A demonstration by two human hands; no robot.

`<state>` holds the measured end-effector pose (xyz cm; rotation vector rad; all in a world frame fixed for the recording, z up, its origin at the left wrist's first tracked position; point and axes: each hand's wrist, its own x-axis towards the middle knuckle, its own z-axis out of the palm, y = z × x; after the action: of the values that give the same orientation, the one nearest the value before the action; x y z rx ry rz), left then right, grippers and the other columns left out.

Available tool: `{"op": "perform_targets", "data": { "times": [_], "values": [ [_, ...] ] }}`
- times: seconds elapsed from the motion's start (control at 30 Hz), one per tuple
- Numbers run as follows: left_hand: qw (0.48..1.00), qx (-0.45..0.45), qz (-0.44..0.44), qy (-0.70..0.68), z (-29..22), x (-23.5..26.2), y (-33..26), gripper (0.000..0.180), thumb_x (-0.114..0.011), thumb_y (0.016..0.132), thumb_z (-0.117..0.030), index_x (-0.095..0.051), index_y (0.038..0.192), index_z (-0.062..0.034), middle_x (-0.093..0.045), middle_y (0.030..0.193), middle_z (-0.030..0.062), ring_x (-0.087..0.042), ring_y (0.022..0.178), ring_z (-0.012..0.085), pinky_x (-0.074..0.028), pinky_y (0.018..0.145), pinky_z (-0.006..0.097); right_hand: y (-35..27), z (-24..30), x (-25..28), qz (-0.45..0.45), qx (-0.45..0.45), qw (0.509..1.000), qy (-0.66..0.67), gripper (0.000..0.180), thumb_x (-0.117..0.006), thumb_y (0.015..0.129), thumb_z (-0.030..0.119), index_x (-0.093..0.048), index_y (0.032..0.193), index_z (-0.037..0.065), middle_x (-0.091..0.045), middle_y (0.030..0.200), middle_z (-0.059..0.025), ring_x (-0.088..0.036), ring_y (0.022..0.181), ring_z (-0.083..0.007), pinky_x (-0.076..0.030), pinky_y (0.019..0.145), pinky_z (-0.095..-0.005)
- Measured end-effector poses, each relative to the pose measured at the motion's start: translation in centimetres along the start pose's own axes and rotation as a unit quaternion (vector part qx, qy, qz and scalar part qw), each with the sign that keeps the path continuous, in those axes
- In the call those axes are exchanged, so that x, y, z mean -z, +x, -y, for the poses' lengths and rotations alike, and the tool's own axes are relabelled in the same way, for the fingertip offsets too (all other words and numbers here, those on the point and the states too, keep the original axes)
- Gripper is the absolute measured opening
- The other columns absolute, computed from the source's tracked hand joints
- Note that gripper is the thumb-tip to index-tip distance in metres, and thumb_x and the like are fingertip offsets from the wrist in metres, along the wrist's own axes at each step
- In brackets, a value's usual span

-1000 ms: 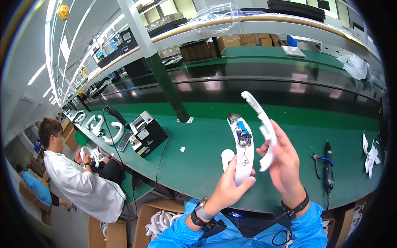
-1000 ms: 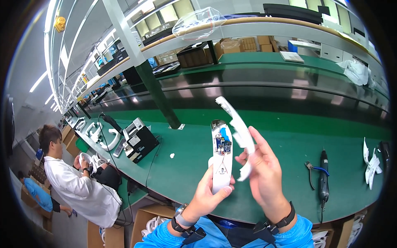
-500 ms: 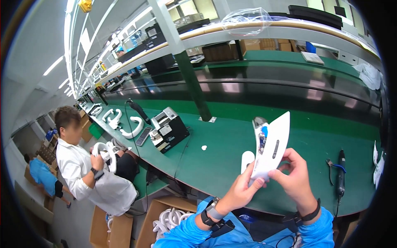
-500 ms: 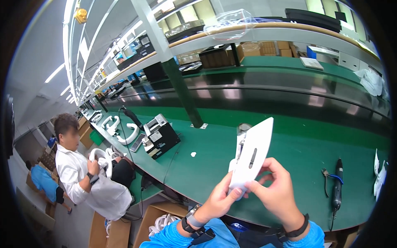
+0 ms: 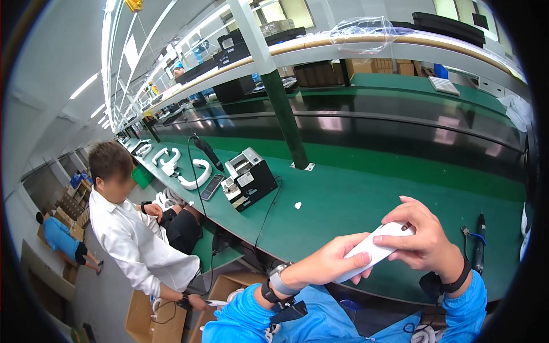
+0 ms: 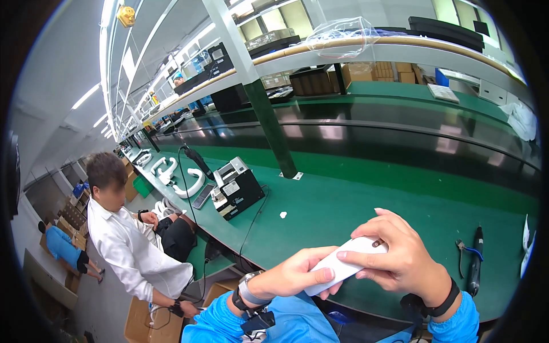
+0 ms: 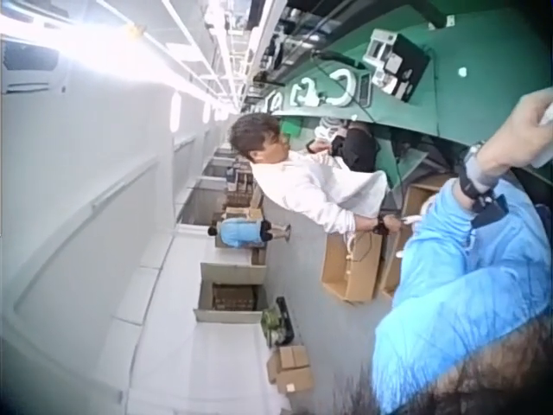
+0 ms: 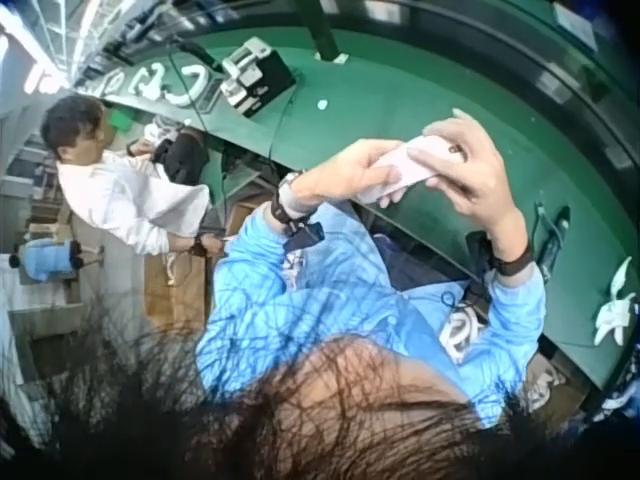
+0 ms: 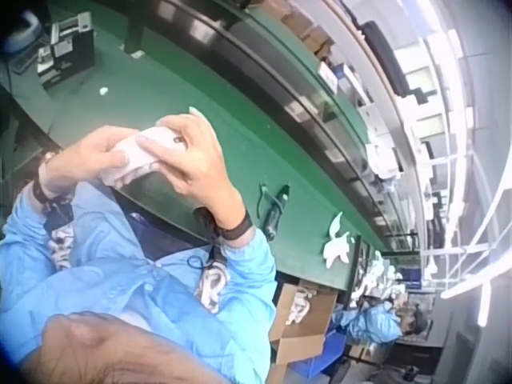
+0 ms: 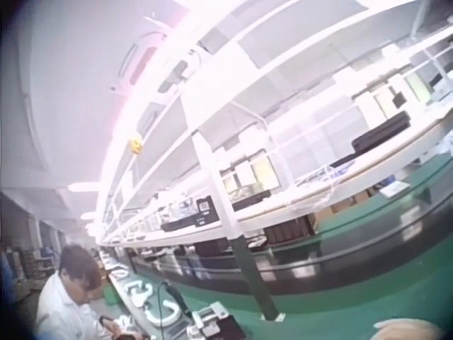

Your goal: Assembling the internal battery and circuit board components into a white plastic neck-worn device housing.

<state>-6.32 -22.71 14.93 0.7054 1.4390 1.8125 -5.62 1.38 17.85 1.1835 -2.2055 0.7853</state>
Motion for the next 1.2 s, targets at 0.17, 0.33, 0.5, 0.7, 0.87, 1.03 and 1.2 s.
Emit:
{"op": "perform_targets", "data": {
  "times": [0.17, 0.33, 0.5, 0.7, 0.87, 1.03, 1.2],
  "values": [
    [0.990, 0.007, 0.070, -0.124, -0.8, 1.2, -0.8, 0.050, -0.047, 0.103, -0.036, -0.043, 0.138, -0.0011, -0.063, 0.094, 0.0096, -0.061, 0.071, 0.0122, -0.051, 0.066, 0.026, 1.4, 0.4, 0.1, -0.018, -0.003, 0.999, 0.045, 0.037, -0.078, 0.071, 0.025, -0.076, 0.108, 0.026, -0.063, 0.101, -0.0090, -0.059, 0.090, -0.0275, -0.045, 0.098, -0.0574],
    [0.992, -0.022, 0.064, -0.107, -1.1, 1.1, -1.4, 0.055, -0.047, 0.102, -0.041, -0.041, 0.140, -0.0015, -0.064, 0.098, 0.0125, -0.063, 0.073, 0.0142, -0.052, 0.069, 0.027, 2.5, -0.1, 0.3, -0.001, 0.018, 0.996, 0.082, 0.036, -0.077, 0.072, 0.022, -0.077, 0.108, 0.023, -0.062, 0.099, -0.0107, -0.059, 0.086, -0.0276, -0.051, 0.083, -0.0452],
    [0.996, -0.017, 0.063, -0.068, -0.8, 1.1, -1.5, 0.053, -0.046, 0.103, -0.042, -0.042, 0.138, -0.0015, -0.065, 0.098, 0.0111, -0.065, 0.074, 0.0136, -0.054, 0.067, 0.026, 2.0, -0.3, 0.2, -0.022, 0.047, 0.996, 0.079, 0.041, -0.076, 0.066, 0.016, -0.077, 0.107, 0.021, -0.063, 0.096, -0.0111, -0.059, 0.082, -0.0271, -0.050, 0.068, -0.0346],
    [0.998, 0.012, 0.049, -0.047, -0.9, 0.8, -1.1, 0.047, -0.043, 0.104, -0.041, -0.047, 0.129, -0.0016, -0.066, 0.095, 0.0103, -0.065, 0.069, 0.0127, -0.054, 0.062, 0.024, 1.2, 0.3, 0.9, -0.026, 0.014, 0.997, 0.069, 0.045, -0.074, 0.063, 0.014, -0.077, 0.107, 0.022, -0.063, 0.095, -0.0107, -0.058, 0.079, -0.0255, -0.048, 0.064, -0.0336],
    [0.997, 0.041, 0.061, -0.031, -1.3, 0.6, -1.0, 0.046, -0.041, 0.105, -0.041, -0.049, 0.128, -0.0022, -0.066, 0.091, 0.0091, -0.064, 0.065, 0.0110, -0.053, 0.058, 0.023, 0.3, 1.3, 1.3, -0.014, 0.004, 0.999, 0.052, 0.046, -0.075, 0.062, 0.015, -0.077, 0.107, 0.023, -0.063, 0.095, -0.0093, -0.057, 0.076, -0.0233, -0.047, 0.063, -0.0322],
    [0.997, 0.055, 0.047, 0.013, -1.5, 0.8, -1.6, 0.048, -0.040, 0.105, -0.042, -0.049, 0.131, -0.0030, -0.063, 0.079, 0.0054, -0.062, 0.062, 0.0098, -0.052, 0.055, 0.022, -0.1, 1.2, 0.7, -0.006, -0.011, 0.998, 0.054, 0.047, -0.080, 0.060, 0.017, -0.078, 0.105, 0.027, -0.064, 0.096, -0.0083, -0.057, 0.076, -0.0216, -0.047, 0.063, -0.0318],
    [0.996, 0.057, 0.070, 0.008, -1.2, 1.5, -1.9, 0.054, -0.042, 0.104, -0.044, -0.046, 0.136, -0.0012, -0.062, 0.085, 0.0072, -0.063, 0.069, 0.0109, -0.052, 0.059, 0.023, 0.3, 1.0, 0.2, -0.006, 0.004, 0.998, 0.058, 0.049, -0.081, 0.058, 0.014, -0.078, 0.105, 0.028, -0.065, 0.097, -0.0086, -0.058, 0.076, -0.0218, -0.049, 0.062, -0.0314]
  ]
}}
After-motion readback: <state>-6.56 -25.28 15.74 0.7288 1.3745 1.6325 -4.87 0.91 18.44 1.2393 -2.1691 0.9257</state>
